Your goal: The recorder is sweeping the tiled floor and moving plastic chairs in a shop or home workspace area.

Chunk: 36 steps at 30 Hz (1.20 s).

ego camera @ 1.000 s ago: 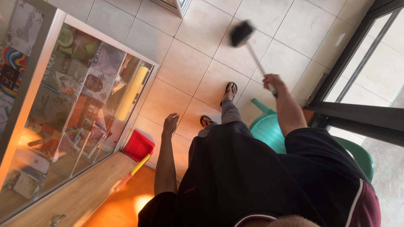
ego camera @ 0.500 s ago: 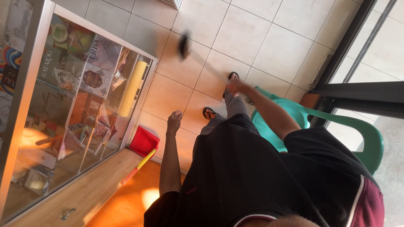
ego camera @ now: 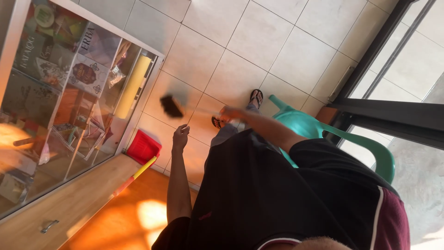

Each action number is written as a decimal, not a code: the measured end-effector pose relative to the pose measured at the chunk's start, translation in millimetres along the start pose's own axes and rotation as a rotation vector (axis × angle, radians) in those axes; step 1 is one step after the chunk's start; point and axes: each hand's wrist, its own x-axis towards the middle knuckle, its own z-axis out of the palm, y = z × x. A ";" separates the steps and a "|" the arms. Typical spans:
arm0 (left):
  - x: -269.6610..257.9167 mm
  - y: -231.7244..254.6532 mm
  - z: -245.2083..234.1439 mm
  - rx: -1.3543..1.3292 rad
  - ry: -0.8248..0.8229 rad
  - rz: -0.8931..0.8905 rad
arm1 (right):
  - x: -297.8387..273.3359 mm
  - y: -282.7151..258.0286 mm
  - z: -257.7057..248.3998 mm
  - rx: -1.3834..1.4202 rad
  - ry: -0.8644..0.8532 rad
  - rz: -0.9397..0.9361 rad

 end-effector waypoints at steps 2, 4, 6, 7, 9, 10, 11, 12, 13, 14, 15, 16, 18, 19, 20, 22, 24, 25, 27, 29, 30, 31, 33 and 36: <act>0.9 2.6 8.6 -0.048 -0.019 -0.031 | -34.3 -44.6 -13.1 -0.026 0.147 0.045; 3.3 15.3 16.9 -0.100 -0.032 -0.051 | -70.5 -89.1 -46.0 -0.064 0.293 0.087; 3.7 34.4 22.7 -0.045 -0.044 -0.058 | -114.0 -122.2 -94.3 -0.101 0.440 0.126; 9.6 37.8 27.7 -0.043 -0.046 -0.058 | -133.9 -54.4 -165.4 -0.115 0.514 0.147; 23.1 46.1 38.2 -0.011 -0.045 -0.024 | -176.0 45.0 -267.7 -0.145 0.661 0.191; 28.9 53.6 43.0 -0.010 -0.046 -0.022 | -202.5 28.6 -269.6 -0.144 0.663 0.190; 34.1 60.5 47.4 -0.023 -0.046 -0.008 | -229.2 13.8 -270.3 -0.065 0.747 0.136; 39.3 67.4 51.9 -0.036 -0.046 0.007 | -255.9 -1.0 -271.0 0.016 0.830 0.082; 39.9 79.2 54.3 -0.034 -0.046 0.010 | -272.2 -23.5 -264.6 0.016 0.831 0.078; 40.6 90.9 56.6 -0.040 -0.053 -0.001 | -288.3 -46.1 -258.2 0.229 1.003 0.122; 40.2 101.4 57.8 -0.045 -0.062 -0.015 | -304.0 -67.0 -250.1 0.450 1.168 0.167; 43.4 107.4 61.6 -0.041 -0.062 -0.014 | -313.6 -60.4 -265.7 0.453 1.169 0.165; 50.5 119.6 70.4 0.019 -0.065 0.013 | -337.0 -43.6 -293.9 0.740 1.253 0.141; 51.9 128.0 74.3 0.026 -0.069 0.019 | -341.3 -26.2 -309.4 0.747 1.256 0.133; 53.0 136.4 78.1 0.029 -0.079 0.021 | -345.5 -8.7 -324.7 0.831 1.120 0.038; 57.0 149.7 84.7 0.042 -0.093 0.028 | -337.9 18.5 -341.3 0.915 0.982 -0.066; 62.5 159.8 93.7 0.074 -0.114 0.040 | -319.8 37.2 -343.3 0.444 0.886 -0.016; 65.7 166.0 97.8 0.082 -0.118 0.048 | -309.6 44.4 -346.3 0.209 0.828 0.008; 71.1 176.9 105.4 0.073 -0.140 0.053 | -288.4 59.0 -351.7 -0.256 0.696 0.061; 80.5 191.6 113.2 0.078 -0.148 0.065 | -248.7 47.8 -327.5 -0.036 0.682 0.094; 84.4 198.3 116.9 0.076 -0.152 0.072 | -228.6 42.4 -315.0 0.178 0.655 0.130; 87.2 203.4 119.7 0.082 -0.153 0.076 | -205.3 41.2 -300.4 0.181 0.657 0.123; 93.6 214.2 123.1 0.065 -0.140 0.100 | -155.2 36.1 -272.5 0.076 0.597 0.123; 90.4 236.8 124.5 0.018 -0.144 0.115 | -65.4 103.0 -294.2 0.721 0.224 0.167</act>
